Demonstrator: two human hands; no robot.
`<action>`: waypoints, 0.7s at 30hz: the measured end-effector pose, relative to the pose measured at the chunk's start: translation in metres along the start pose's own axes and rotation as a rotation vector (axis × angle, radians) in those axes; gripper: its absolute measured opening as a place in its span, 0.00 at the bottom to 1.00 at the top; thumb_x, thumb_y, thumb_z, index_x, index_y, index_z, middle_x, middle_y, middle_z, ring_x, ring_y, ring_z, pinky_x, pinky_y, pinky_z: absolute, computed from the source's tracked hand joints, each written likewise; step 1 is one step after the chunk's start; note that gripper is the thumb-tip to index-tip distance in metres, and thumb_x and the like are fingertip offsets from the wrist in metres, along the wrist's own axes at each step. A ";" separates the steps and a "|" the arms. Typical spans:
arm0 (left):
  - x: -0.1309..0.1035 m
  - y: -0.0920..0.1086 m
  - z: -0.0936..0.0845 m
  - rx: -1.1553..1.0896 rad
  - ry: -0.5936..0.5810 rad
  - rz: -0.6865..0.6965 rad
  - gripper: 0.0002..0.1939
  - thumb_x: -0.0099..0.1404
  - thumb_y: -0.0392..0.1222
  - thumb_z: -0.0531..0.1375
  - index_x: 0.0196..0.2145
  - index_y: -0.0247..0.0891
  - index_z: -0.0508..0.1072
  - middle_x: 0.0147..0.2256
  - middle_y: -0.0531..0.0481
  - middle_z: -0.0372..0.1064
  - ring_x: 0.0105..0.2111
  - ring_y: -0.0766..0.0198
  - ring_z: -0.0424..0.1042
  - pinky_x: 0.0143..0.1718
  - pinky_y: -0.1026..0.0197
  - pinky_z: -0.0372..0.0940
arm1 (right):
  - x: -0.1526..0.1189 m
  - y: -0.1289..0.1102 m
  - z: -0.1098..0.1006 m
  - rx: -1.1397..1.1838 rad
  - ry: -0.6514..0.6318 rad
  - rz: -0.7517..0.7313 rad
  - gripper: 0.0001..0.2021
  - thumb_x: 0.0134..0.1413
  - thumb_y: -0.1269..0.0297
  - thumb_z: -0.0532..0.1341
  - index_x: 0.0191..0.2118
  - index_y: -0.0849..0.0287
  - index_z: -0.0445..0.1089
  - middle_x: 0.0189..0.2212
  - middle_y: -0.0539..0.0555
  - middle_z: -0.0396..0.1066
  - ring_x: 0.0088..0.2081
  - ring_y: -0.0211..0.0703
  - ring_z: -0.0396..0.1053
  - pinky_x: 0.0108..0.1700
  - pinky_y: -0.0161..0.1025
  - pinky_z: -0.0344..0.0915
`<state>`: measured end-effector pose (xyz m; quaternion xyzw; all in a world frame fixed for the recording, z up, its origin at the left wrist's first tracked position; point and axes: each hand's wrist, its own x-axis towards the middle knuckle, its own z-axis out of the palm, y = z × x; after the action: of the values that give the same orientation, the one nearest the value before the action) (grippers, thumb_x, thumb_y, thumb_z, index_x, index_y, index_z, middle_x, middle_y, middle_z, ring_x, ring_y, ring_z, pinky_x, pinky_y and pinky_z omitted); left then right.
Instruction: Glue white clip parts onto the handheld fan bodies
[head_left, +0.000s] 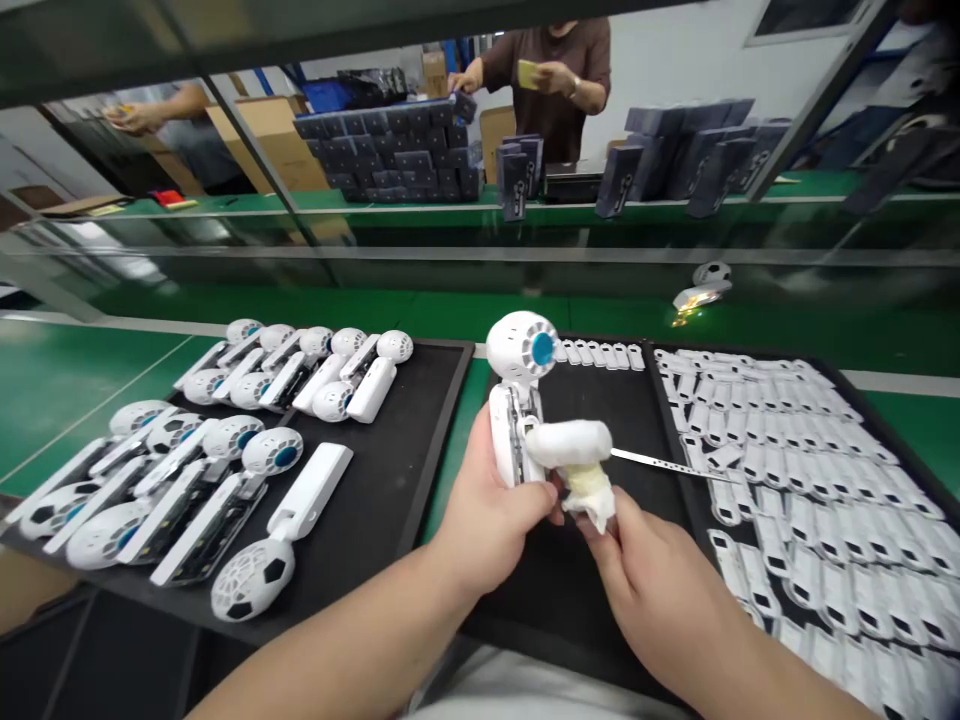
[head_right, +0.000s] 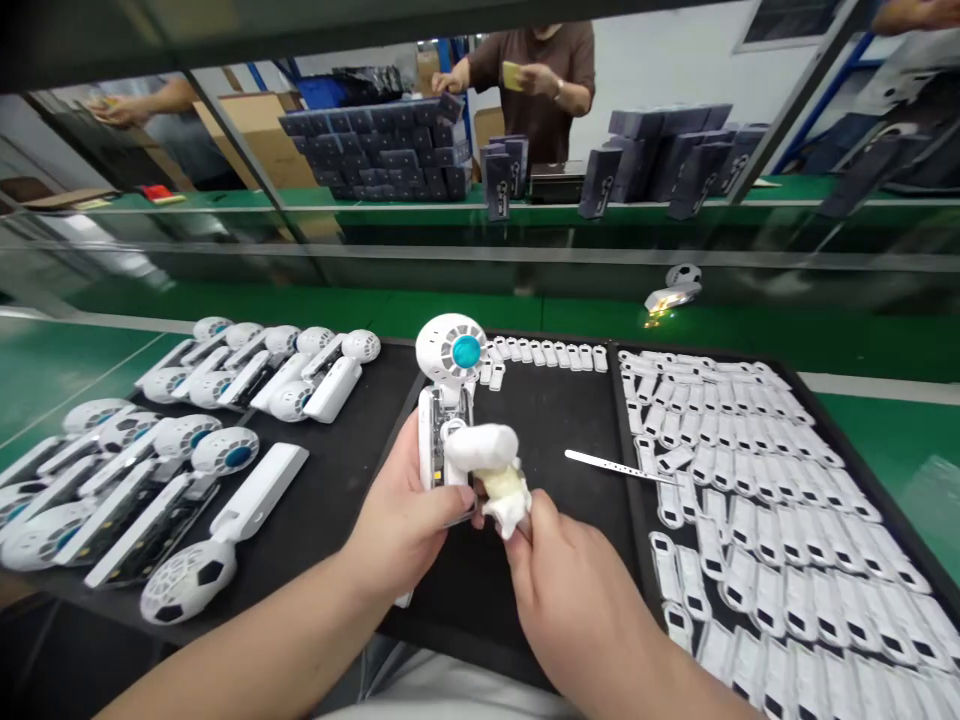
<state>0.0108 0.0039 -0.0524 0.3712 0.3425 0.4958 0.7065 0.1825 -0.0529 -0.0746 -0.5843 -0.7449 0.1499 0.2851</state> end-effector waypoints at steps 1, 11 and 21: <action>-0.001 0.000 0.001 0.013 -0.011 -0.011 0.31 0.50 0.29 0.62 0.50 0.42 0.59 0.30 0.54 0.68 0.26 0.64 0.69 0.22 0.64 0.66 | 0.001 -0.001 0.002 0.026 0.016 -0.028 0.11 0.66 0.64 0.50 0.31 0.51 0.63 0.19 0.49 0.69 0.18 0.44 0.68 0.20 0.39 0.57; -0.007 0.005 0.004 -0.116 -0.084 -0.025 0.24 0.52 0.39 0.64 0.46 0.40 0.63 0.32 0.50 0.70 0.24 0.63 0.70 0.21 0.62 0.66 | -0.003 -0.001 -0.005 0.033 0.105 -0.208 0.09 0.61 0.73 0.50 0.34 0.53 0.64 0.22 0.50 0.71 0.22 0.44 0.71 0.25 0.37 0.62; 0.079 0.010 -0.032 0.131 0.278 -0.061 0.20 0.48 0.36 0.64 0.40 0.38 0.65 0.35 0.46 0.70 0.24 0.62 0.70 0.20 0.60 0.66 | -0.012 0.041 0.013 -0.415 -0.209 -0.073 0.11 0.66 0.65 0.53 0.30 0.54 0.65 0.22 0.50 0.69 0.21 0.48 0.70 0.23 0.41 0.57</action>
<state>0.0011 0.0879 -0.0687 0.3338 0.4796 0.4973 0.6413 0.2091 -0.0518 -0.1105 -0.5841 -0.8060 0.0428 0.0856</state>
